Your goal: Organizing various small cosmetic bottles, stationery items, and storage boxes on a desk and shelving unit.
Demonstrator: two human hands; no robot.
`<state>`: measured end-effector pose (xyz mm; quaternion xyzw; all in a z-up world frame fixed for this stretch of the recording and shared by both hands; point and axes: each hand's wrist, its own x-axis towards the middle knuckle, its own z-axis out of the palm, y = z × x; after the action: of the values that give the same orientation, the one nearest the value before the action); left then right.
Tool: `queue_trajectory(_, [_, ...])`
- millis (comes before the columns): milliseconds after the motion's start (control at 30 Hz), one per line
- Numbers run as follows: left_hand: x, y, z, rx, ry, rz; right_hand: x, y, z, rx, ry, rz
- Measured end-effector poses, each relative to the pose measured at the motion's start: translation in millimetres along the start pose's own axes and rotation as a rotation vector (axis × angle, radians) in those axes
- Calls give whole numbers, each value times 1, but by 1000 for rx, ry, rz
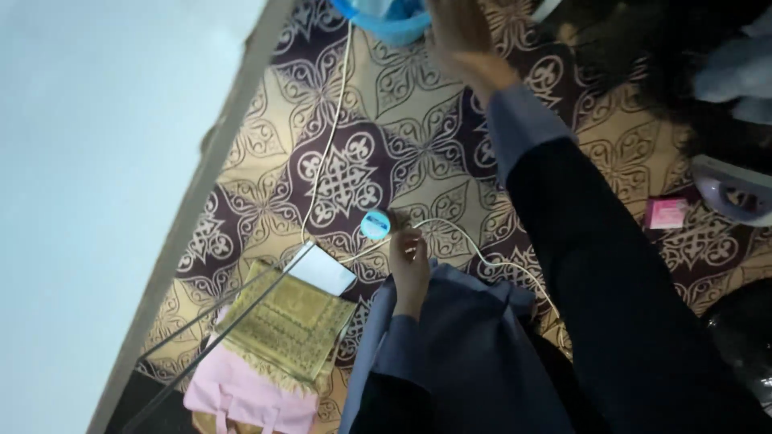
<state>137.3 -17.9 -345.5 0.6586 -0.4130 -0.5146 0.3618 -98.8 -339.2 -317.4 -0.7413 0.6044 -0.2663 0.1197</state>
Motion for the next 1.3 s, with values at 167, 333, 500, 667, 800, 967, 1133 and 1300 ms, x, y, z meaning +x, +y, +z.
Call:
queue_trajectory(167, [3, -20, -14, 50, 215, -111, -18, -21, 11, 6, -45, 113])
queue_trajectory(333, [6, -7, -38, -131, 523, -49, -163, -67, 100, 151, -177, -2])
queue_trajectory(500, [11, 42, -52, -319, 568, 62, -225, -142, 142, 305, -520, -37])
queue_trajectory(667, [16, 53, -57, -360, 598, 9, -245, -170, 208, 189, -665, -76])
queue_trajectory(800, [18, 39, -68, -404, 487, 101, -277, -153, 236, 70, -675, -90])
queue_trajectory(967, [21, -14, -64, -194, 195, -147, -294, -136, 134, 474, -297, 274])
queue_trajectory(1133, [-7, 40, -1, -58, -182, -373, -317, -128, -7, 614, -198, 325])
queue_trajectory(1300, [-33, 37, 50, -110, -533, -286, -365, -101, -69, 529, -69, 328])
